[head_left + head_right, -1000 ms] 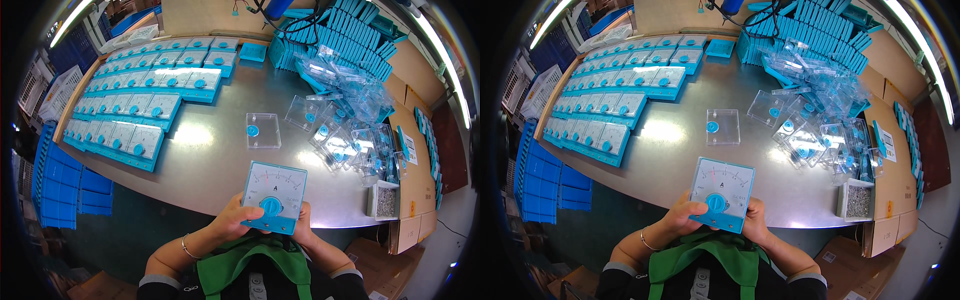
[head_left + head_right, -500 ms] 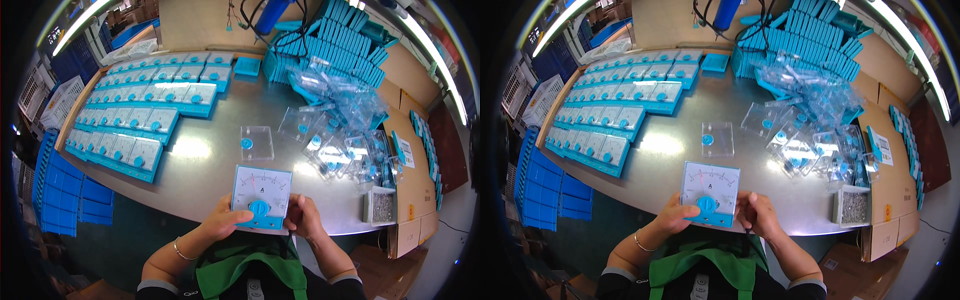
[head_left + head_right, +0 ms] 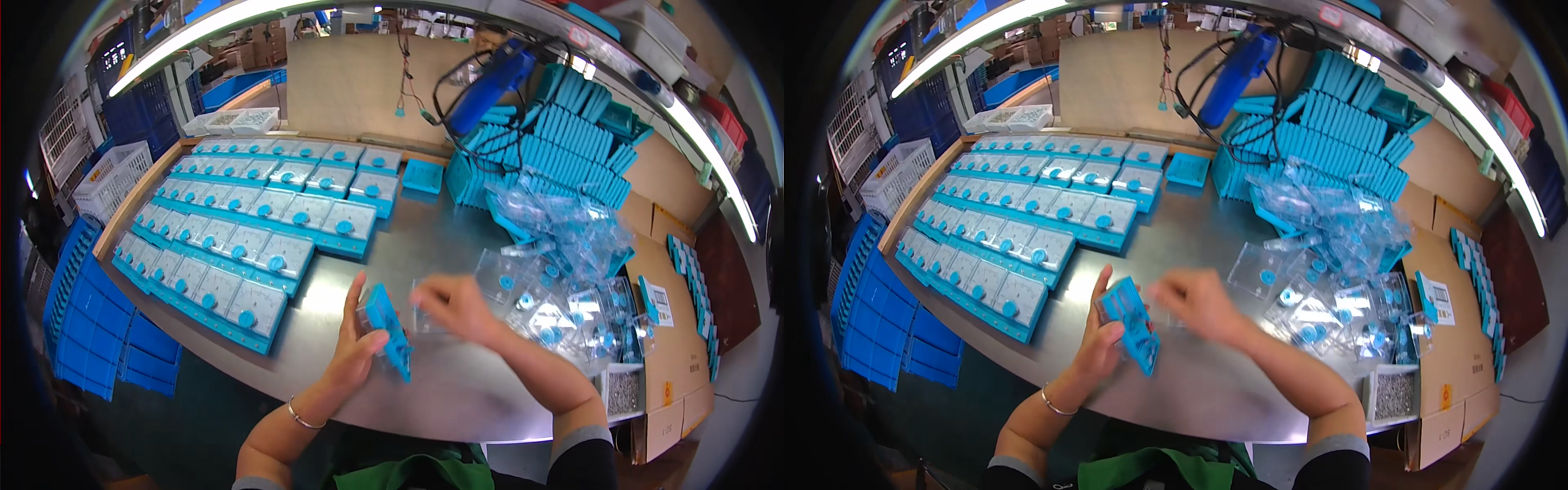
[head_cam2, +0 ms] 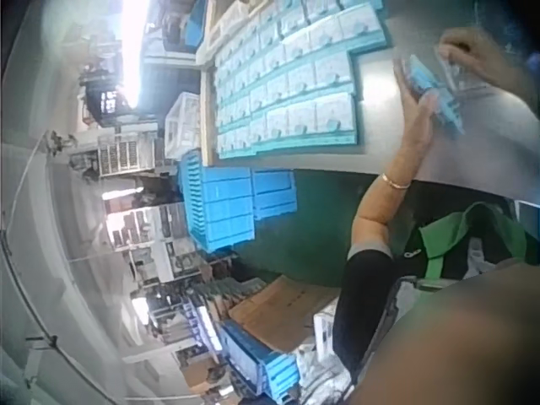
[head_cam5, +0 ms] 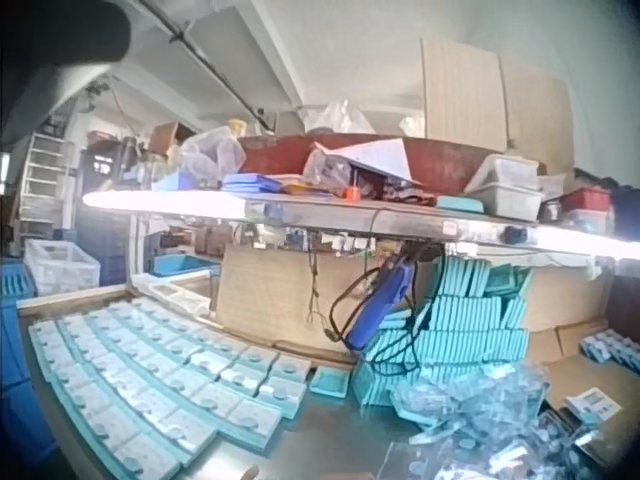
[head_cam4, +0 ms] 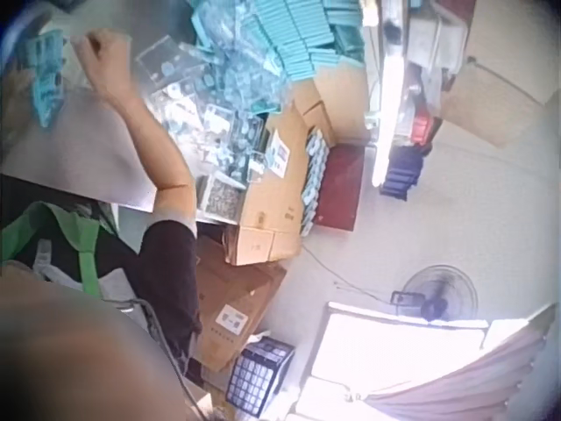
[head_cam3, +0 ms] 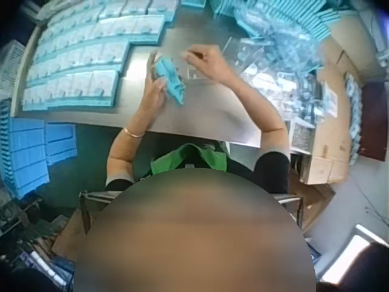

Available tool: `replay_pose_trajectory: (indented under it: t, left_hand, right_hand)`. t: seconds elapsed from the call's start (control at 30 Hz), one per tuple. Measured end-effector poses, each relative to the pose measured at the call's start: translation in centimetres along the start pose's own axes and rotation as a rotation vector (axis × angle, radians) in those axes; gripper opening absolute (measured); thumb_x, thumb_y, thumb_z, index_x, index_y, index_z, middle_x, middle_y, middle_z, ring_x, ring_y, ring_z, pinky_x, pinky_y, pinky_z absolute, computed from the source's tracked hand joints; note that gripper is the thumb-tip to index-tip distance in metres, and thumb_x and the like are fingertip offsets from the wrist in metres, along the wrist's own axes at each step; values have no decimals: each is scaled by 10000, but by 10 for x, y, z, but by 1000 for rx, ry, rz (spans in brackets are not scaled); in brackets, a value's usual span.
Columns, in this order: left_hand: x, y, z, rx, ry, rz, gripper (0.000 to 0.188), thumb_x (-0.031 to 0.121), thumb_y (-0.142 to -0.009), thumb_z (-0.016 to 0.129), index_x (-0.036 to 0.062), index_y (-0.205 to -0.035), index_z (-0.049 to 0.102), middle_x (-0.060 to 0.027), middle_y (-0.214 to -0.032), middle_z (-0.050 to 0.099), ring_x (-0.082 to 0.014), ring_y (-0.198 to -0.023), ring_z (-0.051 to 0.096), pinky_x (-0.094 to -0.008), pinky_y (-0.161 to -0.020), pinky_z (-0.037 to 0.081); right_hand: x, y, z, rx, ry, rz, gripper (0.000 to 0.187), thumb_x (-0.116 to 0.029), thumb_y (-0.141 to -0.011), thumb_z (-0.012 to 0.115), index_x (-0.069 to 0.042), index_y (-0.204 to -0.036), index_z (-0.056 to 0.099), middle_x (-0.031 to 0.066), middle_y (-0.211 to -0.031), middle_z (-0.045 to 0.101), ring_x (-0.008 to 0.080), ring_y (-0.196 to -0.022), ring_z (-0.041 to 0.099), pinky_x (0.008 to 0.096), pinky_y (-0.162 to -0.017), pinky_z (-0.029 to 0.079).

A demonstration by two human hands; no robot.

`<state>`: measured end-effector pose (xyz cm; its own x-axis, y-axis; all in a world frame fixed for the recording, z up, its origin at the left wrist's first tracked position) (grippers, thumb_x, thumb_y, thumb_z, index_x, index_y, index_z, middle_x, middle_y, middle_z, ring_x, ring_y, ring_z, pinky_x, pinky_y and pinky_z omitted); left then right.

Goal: Assembling analog ammeters by adjusting the needle and fitting them into plastic housings.

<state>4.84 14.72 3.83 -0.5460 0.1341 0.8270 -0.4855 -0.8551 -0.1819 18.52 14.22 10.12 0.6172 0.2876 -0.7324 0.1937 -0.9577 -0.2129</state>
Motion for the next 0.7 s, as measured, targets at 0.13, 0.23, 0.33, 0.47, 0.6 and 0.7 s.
replay_pose_trajectory:
  t: [0.13,0.23,0.33,0.47,0.6,0.7]
  left_hand:
    - [-18,3,-10,-18,281,-158,1000,273,-707,766,169,-1461,118,-114,-1260,464,-279,-1034,575,-437,-841,520]
    - [-31,5,-3,-71,347,-303,1077,335,-593,834,180,-1449,198,-129,-1297,459,-327,-1148,517,-453,-940,462]
    - [-36,11,5,-162,374,-422,1097,297,-578,839,178,-1454,190,-131,-1300,458,-332,-1165,505,-454,-954,452]
    - [-28,11,5,-175,305,-415,1107,273,-570,839,189,-1458,183,-133,-1308,450,-337,-1179,496,-454,-962,447]
    - [-18,10,-6,-132,374,-274,1120,305,-589,834,185,-1462,142,-149,-1322,434,-344,-1181,493,-463,-969,443]
    - [-6,7,-10,-114,401,-119,1118,359,-608,829,182,-1459,126,-166,-1325,426,-344,-1178,495,-470,-968,446]
  right_hand:
    - [94,-92,-46,389,588,-2,424,-169,-815,612,-22,-1200,515,187,-1220,499,343,-908,618,431,-762,501]
    - [160,-146,-53,317,702,193,492,-126,-804,592,-42,-1271,461,204,-1382,315,409,-977,588,450,-816,505]
    - [202,-161,-62,321,777,401,448,-94,-798,582,-30,-1228,475,209,-1383,299,431,-969,584,476,-812,503]
    - [186,-144,-60,353,850,332,242,-15,-789,567,-16,-1030,542,198,-1277,419,380,-918,608,449,-722,527]
    - [84,-73,-77,499,352,26,147,-107,-848,598,12,-933,581,118,-842,588,196,-704,605,325,-581,476]
    - [17,-18,-92,311,-97,92,181,-166,-887,588,11,-885,623,47,-659,567,90,-591,532,243,-519,420]
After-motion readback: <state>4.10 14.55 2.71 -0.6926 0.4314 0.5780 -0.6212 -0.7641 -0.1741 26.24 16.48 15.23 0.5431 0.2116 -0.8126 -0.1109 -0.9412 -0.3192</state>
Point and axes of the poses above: each hand's wrist, its own y-axis away from the middle knuckle, its own z-axis out of the palm, x = y × z, the point moved 9 cm from there along -y, towards the middle knuckle
